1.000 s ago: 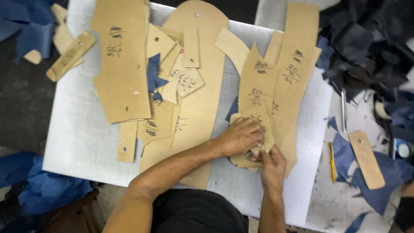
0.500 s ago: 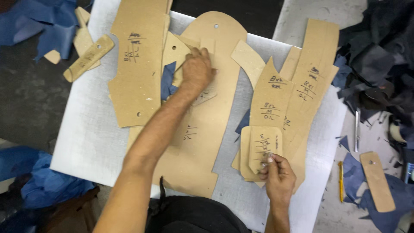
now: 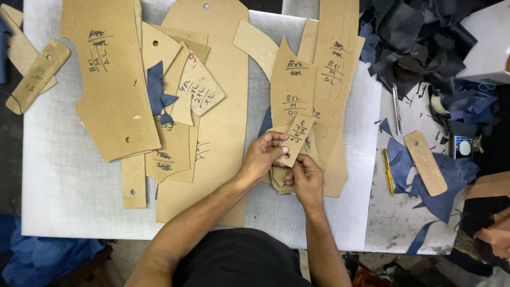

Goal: The person sorts and stacks various cardboard garment patterns on a white table, aligning them by shape and size. They then thread a white string through the holes of the stacked patterns to bundle them together.

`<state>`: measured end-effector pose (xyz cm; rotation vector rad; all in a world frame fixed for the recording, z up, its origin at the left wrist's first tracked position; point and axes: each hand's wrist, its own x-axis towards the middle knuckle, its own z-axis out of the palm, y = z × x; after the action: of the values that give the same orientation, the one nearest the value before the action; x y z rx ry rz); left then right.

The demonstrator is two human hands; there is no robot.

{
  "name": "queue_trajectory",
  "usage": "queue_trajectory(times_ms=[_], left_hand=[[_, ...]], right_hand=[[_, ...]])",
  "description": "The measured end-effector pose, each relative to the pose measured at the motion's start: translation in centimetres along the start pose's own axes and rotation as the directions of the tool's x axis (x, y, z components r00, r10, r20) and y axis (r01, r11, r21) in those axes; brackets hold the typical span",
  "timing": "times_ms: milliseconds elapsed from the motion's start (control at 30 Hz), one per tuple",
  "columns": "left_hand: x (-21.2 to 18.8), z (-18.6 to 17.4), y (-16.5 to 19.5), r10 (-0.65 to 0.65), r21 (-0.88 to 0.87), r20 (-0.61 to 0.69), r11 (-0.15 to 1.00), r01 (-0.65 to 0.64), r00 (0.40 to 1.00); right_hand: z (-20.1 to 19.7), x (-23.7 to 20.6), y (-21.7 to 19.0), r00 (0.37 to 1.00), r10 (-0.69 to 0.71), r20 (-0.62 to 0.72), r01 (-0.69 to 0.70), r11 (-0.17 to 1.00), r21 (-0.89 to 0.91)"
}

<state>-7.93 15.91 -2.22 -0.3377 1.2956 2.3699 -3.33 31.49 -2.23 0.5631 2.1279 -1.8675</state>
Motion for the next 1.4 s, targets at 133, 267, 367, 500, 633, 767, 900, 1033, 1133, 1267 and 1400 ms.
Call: queue_trajectory(times_ms=[133, 267, 367, 500, 633, 767, 900, 1033, 1133, 1267, 1400], left_hand=[[-0.1, -0.5, -0.4, -0.011, 0.136, -0.047, 0.991, 0.017, 0.999], [-1.3, -0.1, -0.2, 0.133, 0.486, -0.085, 0.871, -0.075, 0.987], [-2.3, 0.2, 0.2, 0.41, 0.683, 0.078, 0.642, -0.348, 0.909], [-2.3, -0.7, 0.8, 0.531, 0.757, 0.284, 0.387, -0.526, 0.798], [-1.9, -1.2, -0.2, 0.5, 0.749, 0.41, 0.292, -0.594, 0.763], [-0.5, -1.9, 0.8, 0.459, 0.727, 0.464, 0.291, -0.622, 0.758], [1.7, -8.1, 10.0, 0.532, 0.87, 0.425, -0.017, -0.493, 0.732], [-2.9, -20.1, 20.7, 0.383, 0.85, -0.452, -0.088, 0.519, 0.805], [-9.4, -24.5, 21.3, 0.249, 0.662, -0.741, 0.114, 0.741, 0.624], [-12.9, -24.0, 17.0, 0.332, 0.637, -0.755, 0.169, 0.752, 0.565], [-14.0, -23.7, 15.8, 0.61, 0.709, -0.634, 0.215, 0.671, 0.475]], right_hand=[[-0.4, -0.2, 0.3, 0.999, 0.015, 0.036, -0.015, 1.0, 0.009], [-0.6, -0.2, 0.6, 0.997, -0.005, 0.071, 0.006, 1.0, -0.011], [-0.7, 0.1, 0.5, 0.998, -0.001, 0.056, 0.0, 1.0, 0.016], [-1.2, -0.6, -1.0, 0.995, 0.035, 0.091, -0.036, 0.999, 0.012], [-1.9, -3.0, -3.8, 0.825, -0.531, -0.196, 0.46, 0.831, -0.314], [-0.6, -1.8, -4.7, 0.978, -0.159, 0.136, 0.173, 0.979, -0.106], [-1.4, -0.2, -2.0, 0.996, 0.006, 0.093, 0.025, 0.943, -0.331], [-5.7, -1.6, 1.2, 0.992, -0.113, 0.06, 0.125, 0.959, -0.255], [-6.2, -2.2, 2.4, 0.989, -0.136, 0.061, 0.145, 0.97, -0.195], [-4.0, -2.2, 1.3, 0.988, -0.099, 0.122, 0.11, 0.989, -0.094], [-2.7, -2.9, -0.6, 0.985, -0.141, 0.104, 0.146, 0.988, -0.044]])
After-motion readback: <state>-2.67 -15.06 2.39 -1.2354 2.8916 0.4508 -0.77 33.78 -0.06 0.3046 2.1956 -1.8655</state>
